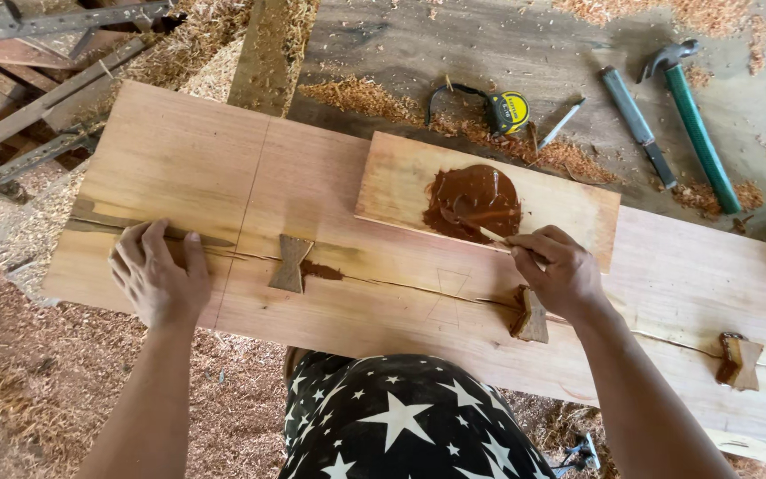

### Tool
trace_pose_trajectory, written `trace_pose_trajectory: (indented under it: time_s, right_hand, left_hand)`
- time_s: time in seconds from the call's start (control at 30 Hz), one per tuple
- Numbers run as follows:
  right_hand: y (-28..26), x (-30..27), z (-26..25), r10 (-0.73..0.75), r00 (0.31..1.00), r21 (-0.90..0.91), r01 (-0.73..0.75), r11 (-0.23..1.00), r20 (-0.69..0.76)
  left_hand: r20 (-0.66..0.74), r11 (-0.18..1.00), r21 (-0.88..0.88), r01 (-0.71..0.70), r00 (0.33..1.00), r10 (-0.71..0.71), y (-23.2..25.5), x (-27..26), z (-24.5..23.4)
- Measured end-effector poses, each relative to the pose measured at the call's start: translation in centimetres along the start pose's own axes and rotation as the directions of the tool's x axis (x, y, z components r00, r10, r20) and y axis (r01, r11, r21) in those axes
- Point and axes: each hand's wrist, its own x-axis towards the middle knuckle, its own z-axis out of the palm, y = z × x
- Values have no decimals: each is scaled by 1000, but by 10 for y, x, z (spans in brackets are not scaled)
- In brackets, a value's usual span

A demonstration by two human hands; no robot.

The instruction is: The person applies wood filler to a crack in a large wooden plank by hand and using a thin wooden stick, then hammers a butterfly inlay into place.

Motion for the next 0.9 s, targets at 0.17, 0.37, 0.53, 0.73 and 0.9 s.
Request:
trace_pose_trajectory:
  time_s: [0.17,0.37,0.53,0.73,0.9]
  right_hand:
    - [4,6,-1,501,803,-96,-498,862,322]
    - [-34,-25,29,233,894,45,-269,962,383]
    - [-68,-24,55,-37,947,201,-29,979,319]
    - [-52,-22,53,119,919,259,-228,939,375]
    - [-17,-36,22,310,811,357,-516,779,496]
  left_hand:
    - [-2,1000,5,8,1000,-8,0,2,0]
    - [26,998,-6,63,998,-63,3,4,-1]
    - [8,998,-3,56,998,-56,4,3,-2]
    - [40,998,-10,62,997,-61,2,7,-1]
    - [11,999,-4,37,999,-37,-1,5,-1]
